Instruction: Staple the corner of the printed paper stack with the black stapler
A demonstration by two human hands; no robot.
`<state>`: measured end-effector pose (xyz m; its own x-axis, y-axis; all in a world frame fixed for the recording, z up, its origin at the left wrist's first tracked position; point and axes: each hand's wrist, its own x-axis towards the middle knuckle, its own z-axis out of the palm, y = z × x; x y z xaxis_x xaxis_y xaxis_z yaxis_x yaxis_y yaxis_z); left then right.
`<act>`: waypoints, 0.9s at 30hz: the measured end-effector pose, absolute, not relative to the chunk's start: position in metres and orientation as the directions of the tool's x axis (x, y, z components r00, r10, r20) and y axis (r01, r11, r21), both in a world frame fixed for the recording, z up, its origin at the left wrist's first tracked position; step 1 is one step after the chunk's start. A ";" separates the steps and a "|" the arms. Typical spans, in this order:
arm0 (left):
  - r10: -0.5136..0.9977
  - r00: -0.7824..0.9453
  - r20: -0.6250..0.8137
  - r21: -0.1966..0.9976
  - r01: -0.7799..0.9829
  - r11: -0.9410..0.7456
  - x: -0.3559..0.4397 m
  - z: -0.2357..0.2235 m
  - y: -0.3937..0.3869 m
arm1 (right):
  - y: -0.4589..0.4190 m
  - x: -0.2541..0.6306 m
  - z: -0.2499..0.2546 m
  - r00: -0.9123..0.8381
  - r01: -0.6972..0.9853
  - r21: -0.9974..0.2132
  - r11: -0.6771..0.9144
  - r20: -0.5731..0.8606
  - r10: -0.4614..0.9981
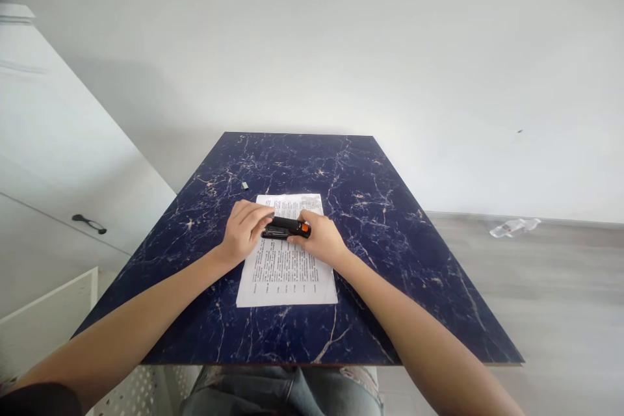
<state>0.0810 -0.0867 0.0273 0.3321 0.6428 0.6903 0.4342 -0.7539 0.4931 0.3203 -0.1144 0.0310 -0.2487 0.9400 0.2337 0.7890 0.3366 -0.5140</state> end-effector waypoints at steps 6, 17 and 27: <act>0.610 0.451 0.652 0.511 0.333 -0.792 0.087 0.022 -0.095 | -0.121 0.329 0.043 -0.420 0.579 -0.401 0.709 0.599 0.682; 0.668 0.485 0.564 0.659 0.222 -0.719 0.080 0.020 -0.079 | -0.120 0.329 0.045 -0.360 0.407 -0.453 0.793 0.718 0.595; 0.868 0.231 0.439 0.352 0.845 -0.403 0.021 0.013 0.002 | -0.043 0.452 0.005 0.330 0.748 -0.662 0.032 0.413 0.849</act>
<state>0.0209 0.0021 0.0132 0.2314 0.8683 0.4389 0.8446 -0.4032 0.3524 0.4517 -0.0429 0.0048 0.3298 0.8488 0.4132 0.7484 0.0317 -0.6625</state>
